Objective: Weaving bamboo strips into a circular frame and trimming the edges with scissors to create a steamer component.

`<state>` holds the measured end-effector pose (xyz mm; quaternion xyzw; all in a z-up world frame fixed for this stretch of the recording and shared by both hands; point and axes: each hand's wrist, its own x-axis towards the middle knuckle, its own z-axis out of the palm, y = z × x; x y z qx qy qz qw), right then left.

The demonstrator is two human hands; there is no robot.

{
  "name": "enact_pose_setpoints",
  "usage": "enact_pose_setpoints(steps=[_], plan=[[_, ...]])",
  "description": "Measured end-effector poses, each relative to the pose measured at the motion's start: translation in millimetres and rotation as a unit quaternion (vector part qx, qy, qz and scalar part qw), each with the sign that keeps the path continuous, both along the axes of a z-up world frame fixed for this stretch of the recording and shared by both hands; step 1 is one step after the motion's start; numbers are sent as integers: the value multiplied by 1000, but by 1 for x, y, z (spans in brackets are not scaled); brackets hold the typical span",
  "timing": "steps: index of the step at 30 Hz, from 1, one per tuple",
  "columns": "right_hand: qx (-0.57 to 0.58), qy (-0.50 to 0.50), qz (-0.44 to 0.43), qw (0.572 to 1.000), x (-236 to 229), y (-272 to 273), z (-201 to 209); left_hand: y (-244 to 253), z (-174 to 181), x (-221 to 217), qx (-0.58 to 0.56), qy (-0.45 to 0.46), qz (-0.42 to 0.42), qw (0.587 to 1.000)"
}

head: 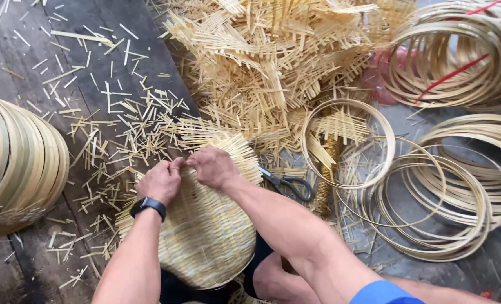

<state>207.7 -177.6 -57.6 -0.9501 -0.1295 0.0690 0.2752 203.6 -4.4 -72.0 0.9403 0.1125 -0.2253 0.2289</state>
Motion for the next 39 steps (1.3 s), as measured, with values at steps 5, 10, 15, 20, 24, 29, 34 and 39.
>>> enact_pose_setpoints(steps=[5, 10, 15, 20, 24, 29, 34, 39], plan=[[49, -87, 39, 994, -19, -35, 12, 0, 1, 13, -33, 60, 25, 997], [107, 21, -67, 992, -24, -42, 1, 0, -7, 14, -44, 82, 29, 995], [230, 123, -93, 961, -16, -50, -24, 0, 13, 16, -69, 98, 28, 992], [131, -129, -8, 983, -31, -47, 8, 3, -32, 4, -245, -136, -10, 960], [95, -88, -15, 992, -29, -47, 5, -1, -6, -4, -143, -93, -69, 983], [114, -65, -12, 991, -20, -46, 5, -7, 20, 11, -117, -18, -68, 991], [102, 26, -39, 994, -17, -50, -9, -21, 20, 22, -51, 3, -108, 993], [102, -73, -3, 992, -34, -55, 16, -16, 5, 39, -137, 91, -37, 986]])
